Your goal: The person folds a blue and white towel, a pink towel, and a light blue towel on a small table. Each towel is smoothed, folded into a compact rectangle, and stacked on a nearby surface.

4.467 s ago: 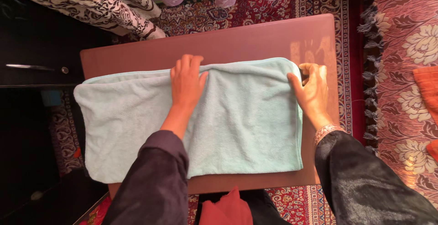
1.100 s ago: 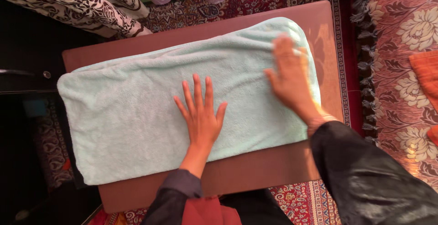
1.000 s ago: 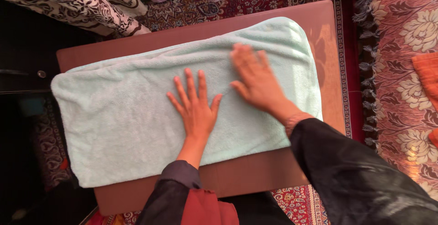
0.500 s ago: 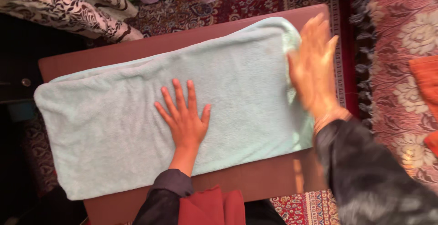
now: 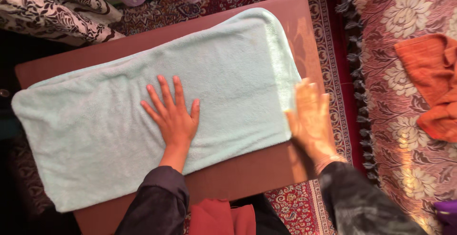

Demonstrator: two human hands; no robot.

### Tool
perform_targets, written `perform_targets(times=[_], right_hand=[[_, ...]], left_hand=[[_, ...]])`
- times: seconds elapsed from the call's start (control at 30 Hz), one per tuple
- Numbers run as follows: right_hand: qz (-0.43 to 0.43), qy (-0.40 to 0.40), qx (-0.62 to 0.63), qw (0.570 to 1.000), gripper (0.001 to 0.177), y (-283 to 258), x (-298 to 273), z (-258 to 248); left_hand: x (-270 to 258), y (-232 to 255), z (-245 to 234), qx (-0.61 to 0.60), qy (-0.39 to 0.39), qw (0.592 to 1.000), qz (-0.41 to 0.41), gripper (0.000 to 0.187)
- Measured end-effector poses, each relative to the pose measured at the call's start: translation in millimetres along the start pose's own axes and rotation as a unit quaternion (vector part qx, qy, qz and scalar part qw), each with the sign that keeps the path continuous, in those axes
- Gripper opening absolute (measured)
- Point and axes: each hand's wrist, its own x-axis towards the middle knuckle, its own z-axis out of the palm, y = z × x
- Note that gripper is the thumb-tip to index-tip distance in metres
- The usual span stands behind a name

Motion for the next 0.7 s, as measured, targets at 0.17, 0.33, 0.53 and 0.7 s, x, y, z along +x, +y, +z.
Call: perform_targets(times=[0.17,0.33,0.53,0.7], right_hand=[[0.046,0.071,0.093,0.992,0.074,13.1,-7.3,-48.7],[-0.114,0.019,0.191,0.975,0.075,-112.2,-15.0,-60.5],[-0.231,-0.048,0.191,0.953,0.072,-246.4,-21.6,-50.9],[-0.217,-0.048,0.176,0.959,0.073,-275.1,-26.4,-28.1]], left_hand=[[-4.0,-4.1,-21.7,-0.112,0.008,0.993,0.019,0.078],[-79.5,-56.6,-56.1,-0.239,0.127,0.955,-0.123,0.054],[-171.2,-221.2,-60.3,-0.243,0.271,0.817,-0.446,0.060],[-215.9,-297.4,-44.9,-0.411,0.188,0.792,-0.410,0.038]])
